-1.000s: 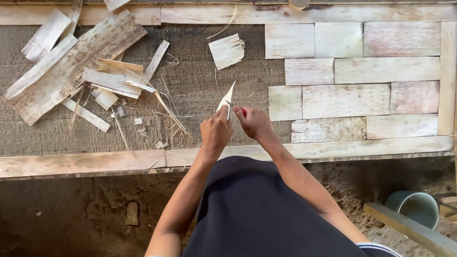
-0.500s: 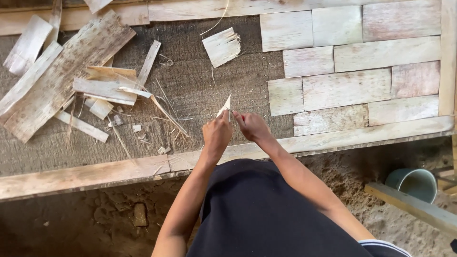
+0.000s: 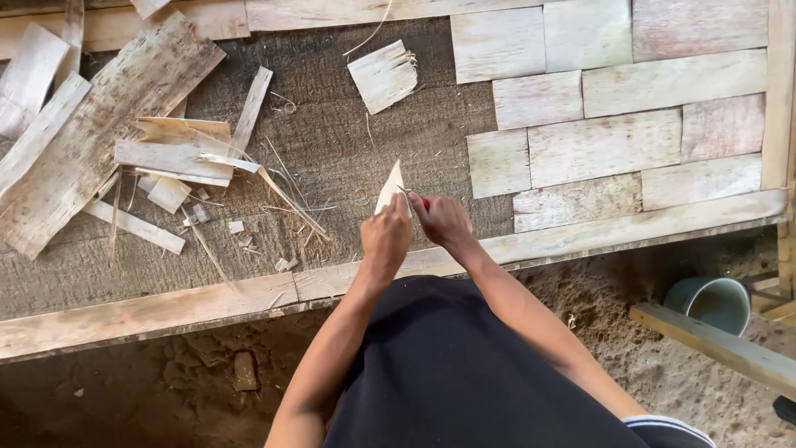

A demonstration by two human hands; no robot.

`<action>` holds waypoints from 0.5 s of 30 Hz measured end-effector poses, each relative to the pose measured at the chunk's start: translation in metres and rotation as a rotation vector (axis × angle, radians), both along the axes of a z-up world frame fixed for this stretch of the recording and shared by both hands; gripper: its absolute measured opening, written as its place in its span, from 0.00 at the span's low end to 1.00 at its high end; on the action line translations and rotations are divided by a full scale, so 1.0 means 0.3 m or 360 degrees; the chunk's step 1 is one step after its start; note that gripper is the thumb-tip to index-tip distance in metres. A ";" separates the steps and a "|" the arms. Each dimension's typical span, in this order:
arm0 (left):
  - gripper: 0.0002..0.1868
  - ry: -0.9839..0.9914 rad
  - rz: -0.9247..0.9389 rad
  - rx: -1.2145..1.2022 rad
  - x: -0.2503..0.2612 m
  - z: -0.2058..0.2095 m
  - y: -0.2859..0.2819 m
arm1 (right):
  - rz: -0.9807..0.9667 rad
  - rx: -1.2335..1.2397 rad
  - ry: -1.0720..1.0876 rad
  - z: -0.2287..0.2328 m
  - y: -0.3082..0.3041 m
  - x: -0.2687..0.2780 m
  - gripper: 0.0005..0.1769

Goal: Trimming thin wood bark or veneer strips with a utility knife and fitting them onto a wooden surface to create a tiled pattern.

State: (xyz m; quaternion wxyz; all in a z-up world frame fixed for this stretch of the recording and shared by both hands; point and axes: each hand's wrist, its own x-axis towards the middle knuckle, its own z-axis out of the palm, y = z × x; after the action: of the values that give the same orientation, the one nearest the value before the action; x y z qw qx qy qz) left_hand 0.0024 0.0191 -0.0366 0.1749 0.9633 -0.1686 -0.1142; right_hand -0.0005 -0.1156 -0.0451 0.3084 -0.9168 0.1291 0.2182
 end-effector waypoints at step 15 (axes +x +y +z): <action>0.18 -0.0174 -0.0069 -0.0058 -0.049 -0.044 -0.031 | -0.0040 -0.0035 0.0110 -0.146 -0.073 -0.013 0.46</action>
State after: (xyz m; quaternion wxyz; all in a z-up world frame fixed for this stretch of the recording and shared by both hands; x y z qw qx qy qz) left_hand -0.0122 0.0098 -0.0497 0.1804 0.9609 -0.2008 -0.0621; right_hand -0.0044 -0.1375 -0.0887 0.2965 -0.9103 0.1536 0.2446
